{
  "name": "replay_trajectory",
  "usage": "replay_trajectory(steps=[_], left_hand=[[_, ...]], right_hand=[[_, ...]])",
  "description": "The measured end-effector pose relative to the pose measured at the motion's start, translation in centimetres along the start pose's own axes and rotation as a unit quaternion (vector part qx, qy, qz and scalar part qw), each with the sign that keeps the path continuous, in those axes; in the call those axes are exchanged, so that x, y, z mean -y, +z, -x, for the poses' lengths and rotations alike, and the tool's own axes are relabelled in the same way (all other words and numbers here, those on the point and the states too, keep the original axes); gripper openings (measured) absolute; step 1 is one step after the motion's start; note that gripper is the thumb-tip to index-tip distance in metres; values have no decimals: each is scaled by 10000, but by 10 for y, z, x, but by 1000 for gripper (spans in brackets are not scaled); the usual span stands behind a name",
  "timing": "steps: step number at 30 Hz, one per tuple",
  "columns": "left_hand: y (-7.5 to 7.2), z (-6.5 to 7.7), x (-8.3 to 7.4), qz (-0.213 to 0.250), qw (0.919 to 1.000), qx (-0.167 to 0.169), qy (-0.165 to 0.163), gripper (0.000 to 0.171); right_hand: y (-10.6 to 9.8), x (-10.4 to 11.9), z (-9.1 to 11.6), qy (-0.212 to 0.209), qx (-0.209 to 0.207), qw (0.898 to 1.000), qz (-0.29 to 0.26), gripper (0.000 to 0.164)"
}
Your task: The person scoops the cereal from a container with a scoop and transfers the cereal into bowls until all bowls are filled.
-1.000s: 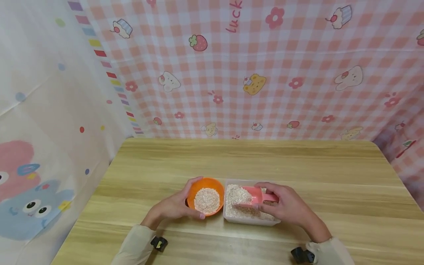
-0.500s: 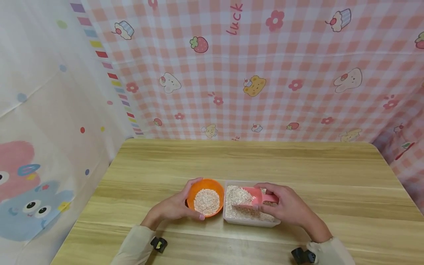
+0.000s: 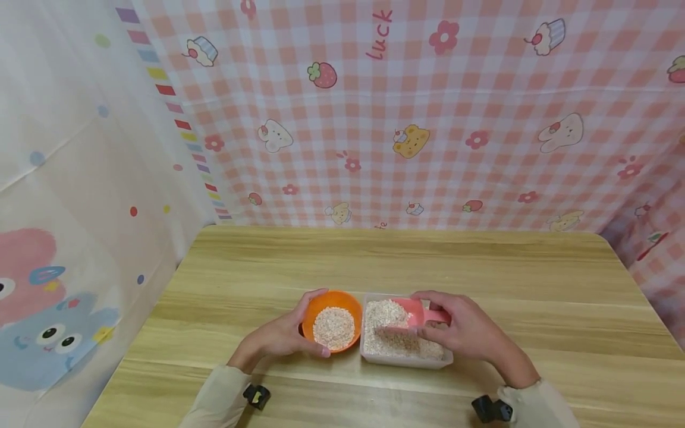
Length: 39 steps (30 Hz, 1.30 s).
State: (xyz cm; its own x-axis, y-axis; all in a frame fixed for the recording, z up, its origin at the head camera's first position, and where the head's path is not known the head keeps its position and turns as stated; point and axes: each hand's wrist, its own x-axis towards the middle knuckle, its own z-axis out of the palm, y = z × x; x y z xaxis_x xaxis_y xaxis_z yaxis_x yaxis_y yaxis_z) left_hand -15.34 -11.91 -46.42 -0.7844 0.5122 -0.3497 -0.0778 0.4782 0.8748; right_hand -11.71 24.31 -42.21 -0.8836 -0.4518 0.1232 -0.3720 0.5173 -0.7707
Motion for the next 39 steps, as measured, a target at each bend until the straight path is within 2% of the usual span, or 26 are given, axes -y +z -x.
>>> replay_trajectory(steps=[7,14,23,31,39], left_hand=[[-1,1,1,-218,9997,6,148,113],[-1,0,2,-151,9998,59,125,112],[0,0,1,-50,9999,40,83,111],[0,1,1,-65,10000,21,47,109],[-1,0,1,-118,9999,29,71,109]], right_hand=[[-7,7,-5,-14,-20,9997,260,47],[-9,16,-11,55,11,9989,459,48],[-10,31,-24,-298,-14,9975,639,50],[-8,37,-35,-193,248,9969,726,50],[-6,45,-44,-306,222,9955,870,48]])
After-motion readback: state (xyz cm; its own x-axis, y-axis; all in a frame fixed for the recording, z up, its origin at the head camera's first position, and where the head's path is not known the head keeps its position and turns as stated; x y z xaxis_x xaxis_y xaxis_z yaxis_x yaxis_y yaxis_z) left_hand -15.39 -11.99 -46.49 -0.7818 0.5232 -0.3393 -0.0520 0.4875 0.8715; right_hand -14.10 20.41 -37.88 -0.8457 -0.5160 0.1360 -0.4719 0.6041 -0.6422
